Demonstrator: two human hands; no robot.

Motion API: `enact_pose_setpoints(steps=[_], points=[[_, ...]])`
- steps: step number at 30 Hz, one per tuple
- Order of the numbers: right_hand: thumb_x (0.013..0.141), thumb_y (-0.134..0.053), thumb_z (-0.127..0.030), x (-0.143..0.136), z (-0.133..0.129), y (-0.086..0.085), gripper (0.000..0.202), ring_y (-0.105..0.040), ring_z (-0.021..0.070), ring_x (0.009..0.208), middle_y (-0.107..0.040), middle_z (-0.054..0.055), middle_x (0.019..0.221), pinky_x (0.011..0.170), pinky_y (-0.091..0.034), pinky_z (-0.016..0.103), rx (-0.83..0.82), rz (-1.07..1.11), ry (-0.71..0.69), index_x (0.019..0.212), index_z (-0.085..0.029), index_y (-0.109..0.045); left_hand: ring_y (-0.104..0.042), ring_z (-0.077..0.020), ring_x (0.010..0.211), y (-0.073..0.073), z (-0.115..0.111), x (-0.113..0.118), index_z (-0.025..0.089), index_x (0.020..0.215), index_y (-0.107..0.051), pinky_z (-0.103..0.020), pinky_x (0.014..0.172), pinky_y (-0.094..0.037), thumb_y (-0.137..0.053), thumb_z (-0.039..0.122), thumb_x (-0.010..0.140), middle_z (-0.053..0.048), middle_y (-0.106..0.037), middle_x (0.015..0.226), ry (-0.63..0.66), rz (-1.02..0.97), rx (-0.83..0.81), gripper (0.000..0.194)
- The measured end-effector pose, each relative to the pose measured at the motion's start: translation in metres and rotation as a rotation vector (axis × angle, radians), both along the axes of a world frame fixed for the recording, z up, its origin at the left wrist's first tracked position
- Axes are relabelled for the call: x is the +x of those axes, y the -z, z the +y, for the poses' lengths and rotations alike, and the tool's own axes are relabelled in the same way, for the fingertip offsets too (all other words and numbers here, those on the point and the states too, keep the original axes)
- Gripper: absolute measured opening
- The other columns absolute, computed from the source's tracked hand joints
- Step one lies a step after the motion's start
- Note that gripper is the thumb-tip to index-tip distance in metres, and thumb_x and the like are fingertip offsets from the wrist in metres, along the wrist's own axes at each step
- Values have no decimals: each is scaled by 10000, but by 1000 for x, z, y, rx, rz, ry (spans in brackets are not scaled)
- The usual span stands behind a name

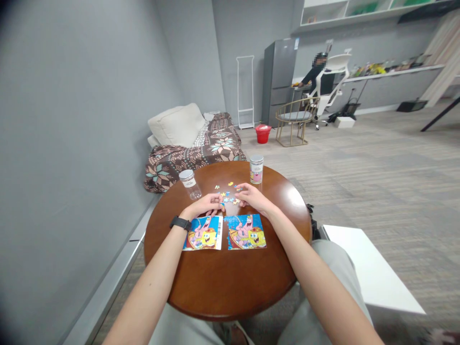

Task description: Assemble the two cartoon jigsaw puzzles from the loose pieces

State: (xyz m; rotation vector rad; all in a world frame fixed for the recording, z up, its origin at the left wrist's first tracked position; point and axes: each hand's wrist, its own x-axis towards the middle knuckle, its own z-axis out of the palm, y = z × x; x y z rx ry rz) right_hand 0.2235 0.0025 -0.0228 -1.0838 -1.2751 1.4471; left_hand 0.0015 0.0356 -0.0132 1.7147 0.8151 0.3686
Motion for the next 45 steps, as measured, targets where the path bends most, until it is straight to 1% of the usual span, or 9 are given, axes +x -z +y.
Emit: enact_pose_setpoints(steps=[4,8,13,17,23,30,35,41,45], points=[[710,-714,-124,0,-2,-3,330,-608,94,565,-694,-3,688,572,-502,214,-32,4,-5,975,-183,-527,-475,-37,384,3,2,0,161,789,-492,-147,355,-290,-684,343,721,29,-620,625,6,23,22,273],[722,-658,-81,-1,-6,-7,319,-586,84,539,-697,-3,672,565,-489,201,-44,0,-41,995,-169,-519,-486,-42,401,0,0,0,151,840,-533,-152,364,-304,-692,380,733,29,-623,646,-6,49,43,298],[729,-593,-45,-2,-8,-7,367,-597,91,535,-726,8,749,574,-509,222,-49,0,-71,1049,-182,-479,-424,-40,363,-5,-4,1,144,824,-562,-161,361,-270,-668,396,777,57,-551,513,-5,84,57,277],[708,-641,-59,-1,-5,-2,334,-618,98,561,-713,-1,746,588,-522,229,-50,-6,-67,993,-184,-520,-449,-45,381,-3,-4,1,160,872,-542,-156,372,-287,-698,383,751,70,-557,537,-22,51,64,298],[617,-727,-58,2,2,6,349,-632,104,618,-683,-10,749,632,-528,242,-51,-1,-48,917,-170,-587,-409,-38,345,-1,-2,1,149,870,-576,-155,351,-266,-634,404,808,68,-546,499,-33,91,44,270],[545,-693,-6,4,4,10,363,-613,108,617,-636,-39,663,652,-507,244,-24,-57,-76,867,-163,-632,-492,-31,392,4,2,4,145,899,-567,-154,332,-273,-667,388,783,0,-674,777,-62,33,19,287],[538,-696,-17,6,4,8,342,-586,96,610,-613,-52,615,666,-484,238,-12,-94,-89,846,-156,-645,-509,-28,403,5,3,4,136,914,-586,-156,335,-281,-640,406,806,-34,-691,858,-75,40,6,295],[519,-737,-56,5,3,4,323,-609,111,676,-680,-6,699,684,-474,249,-35,-81,-90,808,-146,-626,-475,-34,386,5,3,2,129,895,-605,-151,344,-288,-655,388,791,26,-622,648,-42,78,47,284],[547,-777,-136,3,0,1,290,-577,99,623,-665,-5,683,553,-394,214,-36,-133,-53,800,-143,-634,-467,-34,372,6,3,2,147,861,-546,-147,348,-287,-665,354,780,46,-609,608,-37,55,21,252]])
